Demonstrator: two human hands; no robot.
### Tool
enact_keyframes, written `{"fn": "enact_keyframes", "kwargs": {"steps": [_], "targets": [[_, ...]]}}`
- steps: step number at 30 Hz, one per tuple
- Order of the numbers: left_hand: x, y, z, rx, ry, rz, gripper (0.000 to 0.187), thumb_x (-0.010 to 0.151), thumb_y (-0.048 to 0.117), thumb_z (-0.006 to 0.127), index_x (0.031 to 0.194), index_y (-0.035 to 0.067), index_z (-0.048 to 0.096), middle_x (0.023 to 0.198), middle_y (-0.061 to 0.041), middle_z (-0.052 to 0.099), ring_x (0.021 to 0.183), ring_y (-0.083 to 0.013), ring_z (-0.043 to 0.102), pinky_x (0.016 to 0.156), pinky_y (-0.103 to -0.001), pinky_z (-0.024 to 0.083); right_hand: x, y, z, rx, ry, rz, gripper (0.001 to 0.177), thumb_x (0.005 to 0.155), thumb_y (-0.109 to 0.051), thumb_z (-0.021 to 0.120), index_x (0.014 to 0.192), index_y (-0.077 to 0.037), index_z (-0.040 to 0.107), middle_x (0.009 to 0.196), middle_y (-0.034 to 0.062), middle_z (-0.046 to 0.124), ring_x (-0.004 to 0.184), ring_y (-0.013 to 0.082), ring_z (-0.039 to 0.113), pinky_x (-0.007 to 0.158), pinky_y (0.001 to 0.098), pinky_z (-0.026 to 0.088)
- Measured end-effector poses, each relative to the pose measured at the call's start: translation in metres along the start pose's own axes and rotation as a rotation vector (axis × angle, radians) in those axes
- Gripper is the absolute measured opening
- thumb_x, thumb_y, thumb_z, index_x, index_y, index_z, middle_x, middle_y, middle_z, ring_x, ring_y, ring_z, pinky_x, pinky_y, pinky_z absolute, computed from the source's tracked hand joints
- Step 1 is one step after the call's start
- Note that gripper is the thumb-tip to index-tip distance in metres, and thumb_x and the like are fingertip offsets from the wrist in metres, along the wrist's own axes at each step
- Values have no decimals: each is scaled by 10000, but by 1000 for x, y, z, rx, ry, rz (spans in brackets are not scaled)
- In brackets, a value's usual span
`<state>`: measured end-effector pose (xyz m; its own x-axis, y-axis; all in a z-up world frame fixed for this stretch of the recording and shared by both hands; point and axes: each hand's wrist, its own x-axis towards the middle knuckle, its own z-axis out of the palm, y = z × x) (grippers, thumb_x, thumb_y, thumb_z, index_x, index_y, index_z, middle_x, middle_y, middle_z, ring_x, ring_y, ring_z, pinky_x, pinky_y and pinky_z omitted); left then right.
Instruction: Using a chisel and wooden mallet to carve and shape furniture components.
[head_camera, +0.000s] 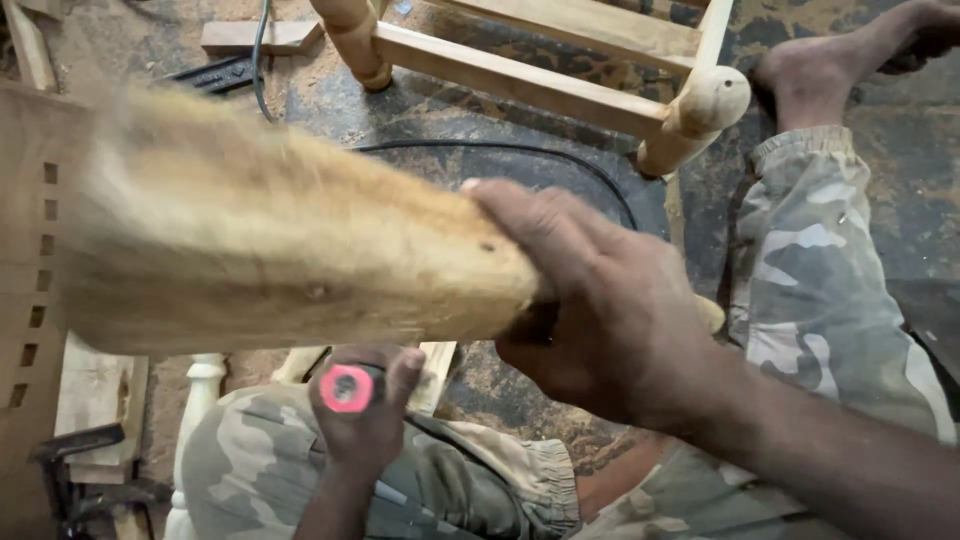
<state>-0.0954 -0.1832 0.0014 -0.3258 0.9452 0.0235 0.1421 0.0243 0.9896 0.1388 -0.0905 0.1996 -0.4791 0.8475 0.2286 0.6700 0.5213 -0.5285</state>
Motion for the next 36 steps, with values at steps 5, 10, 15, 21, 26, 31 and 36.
{"fn": "enact_keyframes", "kwargs": {"steps": [5,10,15,21,26,31,36], "targets": [[-14,-34,4,215,-172,118,207,886,136,819,1002,29,686,972,-113,748,867,-200,692,768,-332,556,-2,-28,-36,165,261,-192,746,922,-297,840,1452,-22,392,1362,154,633,1163,247,724,906,380,657],[-11,-61,-7,600,-406,308,408,956,317,661,1295,89,655,1335,-104,632,1255,-271,558,1077,-432,446,-20,10,19,-121,144,-395,535,987,-264,770,1426,-119,501,1088,61,727,921,193,741,788,374,637],[-4,-36,2,288,-268,45,451,987,306,694,1324,10,652,1307,-203,637,1205,-363,559,1070,-534,437,-18,24,16,-214,-56,-273,413,998,-288,714,1339,-86,601,964,110,765,694,181,705,526,357,582],[-4,-40,-6,-28,-80,-160,474,1013,253,731,1337,-74,620,1263,-297,642,1138,-439,574,1040,-615,438,-7,7,-1,30,303,-277,511,1100,-363,649,1383,24,470,1083,143,691,903,212,697,693,317,594],[-3,-35,-2,290,-91,399,509,991,233,687,1416,16,509,1393,-185,605,1290,-321,593,1116,-507,466,-17,24,32,-296,-21,-275,400,1012,-291,712,1347,-106,598,888,69,720,650,153,644,495,326,536],[-1,-48,-20,450,-87,429,548,922,100,682,1430,66,481,1401,-132,578,1286,-258,595,1084,-473,521,-10,10,16,-53,204,-218,494,1005,-291,669,1387,-17,520,987,120,704,729,184,634,511,321,514],[-2,-54,-7,-56,-249,174,685,909,-36,684,1526,14,391,1447,-212,545,1344,-292,538,1097,-496,460,-15,23,22,-162,97,-228,399,1073,-235,689,1419,-84,559,1050,74,731,816,152,677,606,325,562]]}}
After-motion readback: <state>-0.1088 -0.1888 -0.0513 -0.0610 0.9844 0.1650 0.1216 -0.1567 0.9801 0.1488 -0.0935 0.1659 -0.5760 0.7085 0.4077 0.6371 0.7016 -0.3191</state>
